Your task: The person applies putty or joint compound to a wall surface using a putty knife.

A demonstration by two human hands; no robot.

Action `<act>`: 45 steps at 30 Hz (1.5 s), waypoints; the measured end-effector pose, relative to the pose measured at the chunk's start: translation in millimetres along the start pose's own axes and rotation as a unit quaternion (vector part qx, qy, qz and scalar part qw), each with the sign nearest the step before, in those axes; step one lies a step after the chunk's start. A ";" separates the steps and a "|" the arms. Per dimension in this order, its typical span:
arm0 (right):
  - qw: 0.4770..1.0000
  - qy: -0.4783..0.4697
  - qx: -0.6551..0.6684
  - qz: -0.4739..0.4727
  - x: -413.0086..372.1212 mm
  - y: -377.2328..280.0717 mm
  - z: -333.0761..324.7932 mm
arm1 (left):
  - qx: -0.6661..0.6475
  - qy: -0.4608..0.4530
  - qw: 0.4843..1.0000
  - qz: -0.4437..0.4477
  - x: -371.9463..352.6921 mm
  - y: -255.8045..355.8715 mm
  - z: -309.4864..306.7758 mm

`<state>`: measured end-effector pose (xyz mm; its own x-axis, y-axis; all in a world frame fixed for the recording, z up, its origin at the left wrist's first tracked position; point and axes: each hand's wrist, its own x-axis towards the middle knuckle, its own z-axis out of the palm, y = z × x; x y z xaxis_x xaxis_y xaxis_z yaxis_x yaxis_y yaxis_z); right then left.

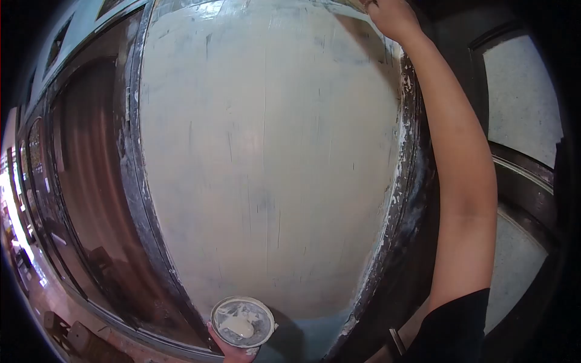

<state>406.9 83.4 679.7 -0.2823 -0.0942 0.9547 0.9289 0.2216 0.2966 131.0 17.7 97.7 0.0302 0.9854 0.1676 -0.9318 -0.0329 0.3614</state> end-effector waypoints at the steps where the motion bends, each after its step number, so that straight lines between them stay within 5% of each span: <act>1: 0.996 0.034 0.073 0.029 -2.9 -1.6 1.8 | -0.083 0.072 0.994 0.002 7.2 -0.2 -28.0; 4: 0.954 0.181 0.238 0.000 -38.5 -26.9 22.1 | -0.081 0.065 0.995 0.010 1.7 1.4 -18.4; 6: 0.868 0.040 0.488 0.085 -86.0 -43.8 30.1 | -0.050 0.045 0.998 0.017 -2.2 4.1 -7.9; 8: 0.794 0.051 0.595 0.116 -151.0 -92.4 25.8 | -0.076 0.047 0.995 0.032 -3.1 6.6 -8.3; 14: 0.675 -0.048 0.680 0.282 -334.9 -189.0 30.1 | -0.080 0.027 0.994 0.070 -6.7 11.9 8.5; 19: 0.582 -0.130 0.708 0.380 -409.1 -208.2 25.5 | -0.083 0.036 0.992 0.084 -13.9 16.5 24.0; 34: 0.586 -0.158 0.686 0.402 -453.4 -216.0 25.0 | -0.078 0.041 0.991 0.102 -24.6 5.9 29.2; 41: 0.598 -0.180 0.677 0.389 -454.3 -219.1 22.9 | -0.123 0.123 0.979 0.106 -21.7 2.4 34.8; 45: 0.589 -0.181 0.683 0.393 -455.0 -222.7 23.0 | -0.049 0.022 0.992 0.113 -19.4 2.8 34.9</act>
<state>323.0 99.2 179.9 -0.1551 0.7166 0.6800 -0.1818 0.6559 -0.7327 140.4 -7.3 127.5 -0.1964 0.9613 0.1932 -0.9441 -0.2386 0.2275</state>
